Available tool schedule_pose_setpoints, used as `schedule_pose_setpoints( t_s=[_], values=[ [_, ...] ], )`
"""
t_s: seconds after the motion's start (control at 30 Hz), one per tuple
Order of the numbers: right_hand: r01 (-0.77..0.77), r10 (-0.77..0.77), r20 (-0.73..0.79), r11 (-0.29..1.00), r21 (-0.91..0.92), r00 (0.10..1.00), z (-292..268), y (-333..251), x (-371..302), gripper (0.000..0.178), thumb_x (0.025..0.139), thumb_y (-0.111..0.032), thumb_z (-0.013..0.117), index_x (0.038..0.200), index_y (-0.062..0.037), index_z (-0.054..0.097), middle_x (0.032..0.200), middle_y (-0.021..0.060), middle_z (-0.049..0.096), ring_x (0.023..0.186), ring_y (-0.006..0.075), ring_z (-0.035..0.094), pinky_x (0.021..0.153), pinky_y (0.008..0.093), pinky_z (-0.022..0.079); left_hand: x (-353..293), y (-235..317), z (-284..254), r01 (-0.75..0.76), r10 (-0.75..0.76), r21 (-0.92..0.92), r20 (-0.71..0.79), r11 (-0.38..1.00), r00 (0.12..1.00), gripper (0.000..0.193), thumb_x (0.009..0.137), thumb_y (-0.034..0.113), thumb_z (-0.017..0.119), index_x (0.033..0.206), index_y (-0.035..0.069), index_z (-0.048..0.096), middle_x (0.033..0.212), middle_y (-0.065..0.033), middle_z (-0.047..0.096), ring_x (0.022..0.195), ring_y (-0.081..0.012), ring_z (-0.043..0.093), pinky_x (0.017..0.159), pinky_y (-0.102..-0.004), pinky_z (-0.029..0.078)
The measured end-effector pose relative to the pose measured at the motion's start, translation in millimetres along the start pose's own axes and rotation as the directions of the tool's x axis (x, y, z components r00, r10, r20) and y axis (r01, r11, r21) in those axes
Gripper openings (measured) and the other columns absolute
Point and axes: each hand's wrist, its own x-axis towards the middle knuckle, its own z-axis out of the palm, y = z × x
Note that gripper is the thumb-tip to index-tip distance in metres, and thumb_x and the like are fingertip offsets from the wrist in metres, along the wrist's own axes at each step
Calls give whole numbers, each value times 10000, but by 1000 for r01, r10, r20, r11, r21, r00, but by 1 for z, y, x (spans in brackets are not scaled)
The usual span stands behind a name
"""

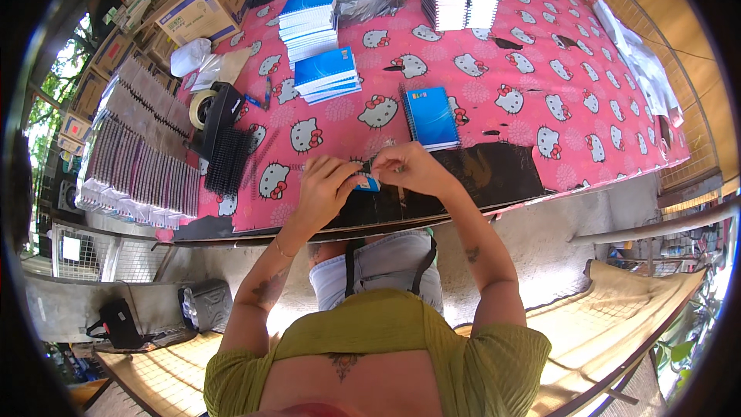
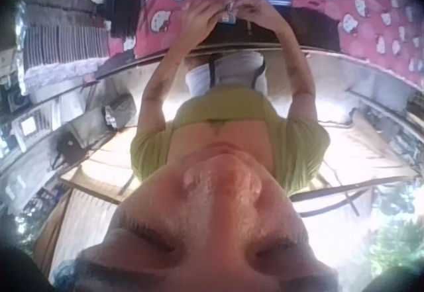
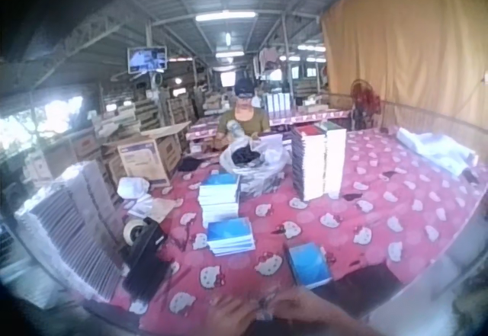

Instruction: The person sorts and stacks blue notebooks by hand on a table, then wraps a stack in clear plastic film.

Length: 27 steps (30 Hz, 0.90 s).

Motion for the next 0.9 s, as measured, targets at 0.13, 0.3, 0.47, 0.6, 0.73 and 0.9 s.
schedule_pose_setpoints(
  t_s=[0.13,0.3,0.47,0.6,0.73,0.9],
  values=[
    [70,-121,-145,947,-313,982,13,-6,-1,105,810,7,687,902,20,637,821,105,663,755,180,667,721,284,538,5,4,1,-1,2,-34,41,999,999,218,817,152,745,1005,58,686,908,-69,652,851,-278,608,767,-397,424],
    [63,-171,-462,969,-240,871,15,-16,-10,158,832,-38,686,981,0,655,898,133,680,829,234,676,769,305,532,35,0,0,-43,46,-34,93,998,995,212,825,99,719,1028,49,684,950,-88,659,905,-290,614,773,-400,435],
    [-157,-297,-557,763,-626,775,-62,-3,-47,478,827,-97,753,1262,28,599,1218,223,640,1133,363,630,964,398,479,115,-3,21,-348,318,-93,-246,933,916,175,837,30,680,1010,51,697,1078,-81,700,1024,-293,635,848,-390,487],
    [-189,-77,-517,877,-442,853,-81,31,-58,553,805,-86,768,1305,43,570,1249,240,625,1142,352,630,974,382,481,111,-41,97,-348,352,-242,-31,906,936,187,842,4,658,1019,49,698,1165,-94,692,1179,-284,610,952,-406,522],
    [-198,-52,-531,893,-403,846,-81,39,-60,580,793,-84,780,1318,44,567,1281,236,617,1144,318,636,955,359,495,90,-52,120,-277,318,-292,99,915,943,191,864,-12,626,1041,28,685,1230,-112,667,1250,-280,576,1012,-398,509],
    [-243,-18,-543,882,-405,840,-79,34,-60,600,789,-103,791,1328,36,566,1308,230,608,1153,312,636,957,357,497,87,-44,114,-216,285,-365,146,905,947,205,850,-18,637,1046,24,681,1239,-119,663,1252,-279,577,1012,-399,511]
  ],
)
